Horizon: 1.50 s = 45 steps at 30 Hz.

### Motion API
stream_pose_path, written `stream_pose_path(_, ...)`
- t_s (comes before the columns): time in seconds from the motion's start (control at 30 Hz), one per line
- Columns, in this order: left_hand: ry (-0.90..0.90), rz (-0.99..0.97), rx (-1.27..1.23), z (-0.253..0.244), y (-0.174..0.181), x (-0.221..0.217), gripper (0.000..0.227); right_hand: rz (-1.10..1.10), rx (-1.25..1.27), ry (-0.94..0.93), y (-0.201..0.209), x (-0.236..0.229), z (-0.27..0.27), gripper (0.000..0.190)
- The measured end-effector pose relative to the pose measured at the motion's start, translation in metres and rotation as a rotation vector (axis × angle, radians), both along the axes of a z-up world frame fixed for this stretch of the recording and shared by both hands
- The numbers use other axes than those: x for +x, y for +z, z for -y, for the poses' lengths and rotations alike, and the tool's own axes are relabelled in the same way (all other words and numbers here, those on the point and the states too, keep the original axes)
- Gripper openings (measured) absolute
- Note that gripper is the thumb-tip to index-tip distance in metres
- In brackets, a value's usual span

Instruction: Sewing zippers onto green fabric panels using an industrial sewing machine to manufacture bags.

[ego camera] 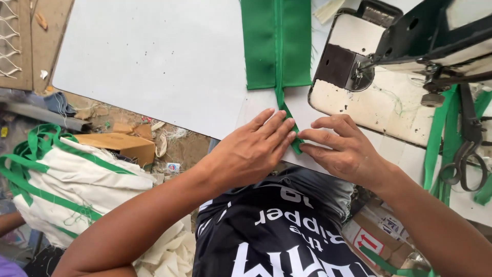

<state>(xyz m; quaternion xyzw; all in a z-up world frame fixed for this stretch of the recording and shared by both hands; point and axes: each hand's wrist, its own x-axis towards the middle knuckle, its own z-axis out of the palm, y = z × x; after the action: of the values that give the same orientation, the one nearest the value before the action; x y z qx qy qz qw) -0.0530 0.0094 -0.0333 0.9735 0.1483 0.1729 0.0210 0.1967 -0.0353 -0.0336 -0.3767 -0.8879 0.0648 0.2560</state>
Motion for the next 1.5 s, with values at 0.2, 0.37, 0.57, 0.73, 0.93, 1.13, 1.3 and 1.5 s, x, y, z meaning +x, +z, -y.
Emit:
stream_pose_path(0.2,0.090,-0.008,-0.158,0.008,-0.002,0.001,0.042,-0.052,-0.015,0.048,0.005,-0.004,-0.001,0.007)
stream_pose_path(0.37,0.154,0.135,-0.326,0.009,-0.004,0.007,0.045,-0.144,-0.275,-0.110,0.000,-0.005,-0.002,0.009)
stream_pose_path(0.57,0.377,0.443,-0.505,0.023,-0.021,0.025,0.024,-0.279,-0.467,-0.231,0.003,-0.011,-0.012,0.012)
stream_pose_path(0.73,0.427,0.482,-0.555,0.026,-0.023,0.031,0.014,-0.324,-0.569,-0.286,0.004,-0.010,-0.013,0.014)
stream_pose_path(0.93,0.414,0.514,-0.472,0.025,-0.024,0.029,0.017,-0.370,-0.560,-0.244,0.003,-0.011,-0.013,0.009)
stream_pose_path(1.13,0.429,0.519,-0.579,0.022,-0.016,0.027,0.011,-0.378,-0.547,-0.233,0.005,-0.014,-0.012,0.011)
stream_pose_path(1.3,0.445,0.526,-0.627,0.021,-0.015,0.027,0.012,-0.360,-0.517,-0.223,0.008,-0.016,-0.013,0.015)
stream_pose_path(1.5,0.453,0.520,-0.637,0.021,-0.011,0.027,0.015,-0.350,-0.511,-0.223,0.005,-0.014,-0.014,0.016)
